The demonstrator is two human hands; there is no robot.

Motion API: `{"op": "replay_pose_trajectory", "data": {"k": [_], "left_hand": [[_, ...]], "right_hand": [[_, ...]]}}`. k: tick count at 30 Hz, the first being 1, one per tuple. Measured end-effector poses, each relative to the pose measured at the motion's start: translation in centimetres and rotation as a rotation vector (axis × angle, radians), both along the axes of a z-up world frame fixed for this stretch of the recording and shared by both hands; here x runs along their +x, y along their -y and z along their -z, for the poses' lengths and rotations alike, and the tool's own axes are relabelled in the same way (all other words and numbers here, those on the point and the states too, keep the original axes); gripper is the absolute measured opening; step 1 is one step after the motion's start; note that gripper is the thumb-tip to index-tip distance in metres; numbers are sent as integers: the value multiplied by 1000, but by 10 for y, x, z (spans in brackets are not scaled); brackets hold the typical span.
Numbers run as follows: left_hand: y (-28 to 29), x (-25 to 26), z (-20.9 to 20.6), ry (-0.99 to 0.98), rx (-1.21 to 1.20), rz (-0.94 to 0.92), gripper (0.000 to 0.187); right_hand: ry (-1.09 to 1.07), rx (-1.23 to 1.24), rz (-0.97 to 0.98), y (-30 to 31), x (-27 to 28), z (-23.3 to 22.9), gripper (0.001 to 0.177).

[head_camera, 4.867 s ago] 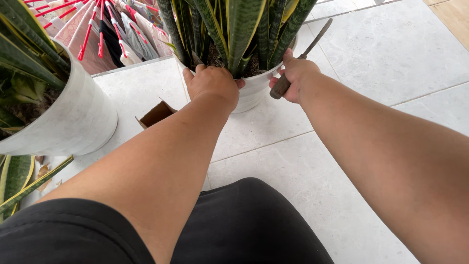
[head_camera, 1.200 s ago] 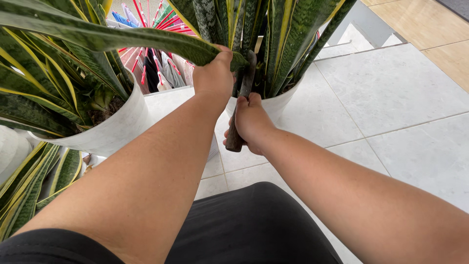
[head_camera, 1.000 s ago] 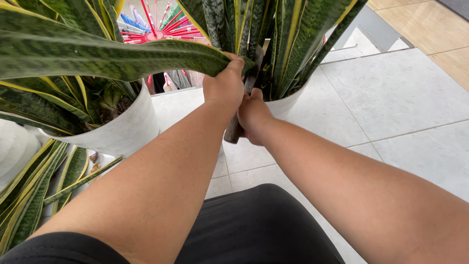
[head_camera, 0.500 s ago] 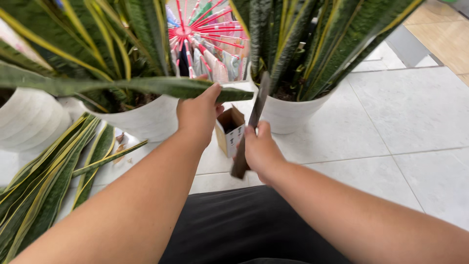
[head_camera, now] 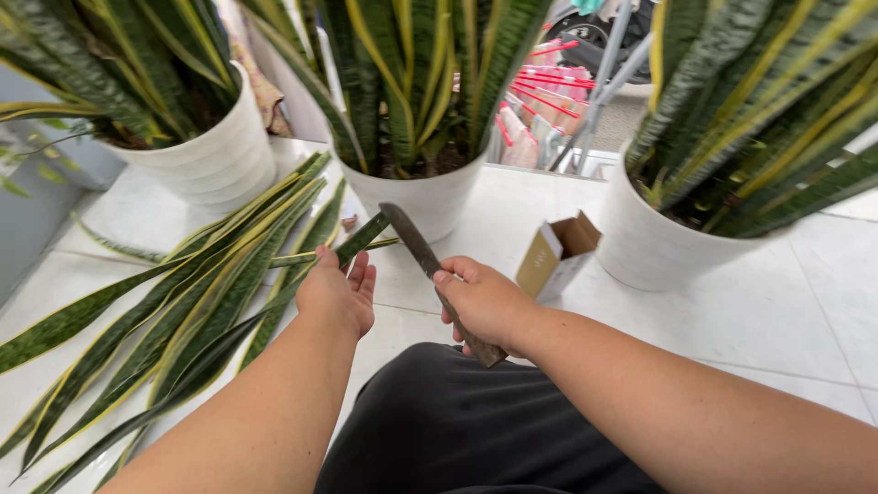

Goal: The person uses a knife to cut the leaves of a snake plant at the base. The person holds the leaves with one hand and cuts them with the other, placing the cut leaves on the floor.

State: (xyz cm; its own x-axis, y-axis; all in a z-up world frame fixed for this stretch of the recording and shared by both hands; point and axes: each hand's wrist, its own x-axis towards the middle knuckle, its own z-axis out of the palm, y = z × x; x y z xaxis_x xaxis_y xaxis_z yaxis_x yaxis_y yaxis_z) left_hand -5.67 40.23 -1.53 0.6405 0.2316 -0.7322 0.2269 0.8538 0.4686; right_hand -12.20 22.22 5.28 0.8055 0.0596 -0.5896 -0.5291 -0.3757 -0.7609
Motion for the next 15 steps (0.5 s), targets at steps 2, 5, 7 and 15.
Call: {"op": "replay_pose_trajectory", "data": {"k": [2,5,7,15], "left_hand": [[-28,7,20,-29,-35,-56,38],[-66,23,39,-63,-64,-114,40],[-88,45,36,-75,-96,-158,43],[-112,130,-34,-89,261,457,109]], "right_hand": [[-32,-6,-56,-21,9,2,42],[-69,-17,-132,-47,28,4,40],[-82,-22,-154,-59,41,6,39],[-53,74,-28,-62,77,-5,41]]}}
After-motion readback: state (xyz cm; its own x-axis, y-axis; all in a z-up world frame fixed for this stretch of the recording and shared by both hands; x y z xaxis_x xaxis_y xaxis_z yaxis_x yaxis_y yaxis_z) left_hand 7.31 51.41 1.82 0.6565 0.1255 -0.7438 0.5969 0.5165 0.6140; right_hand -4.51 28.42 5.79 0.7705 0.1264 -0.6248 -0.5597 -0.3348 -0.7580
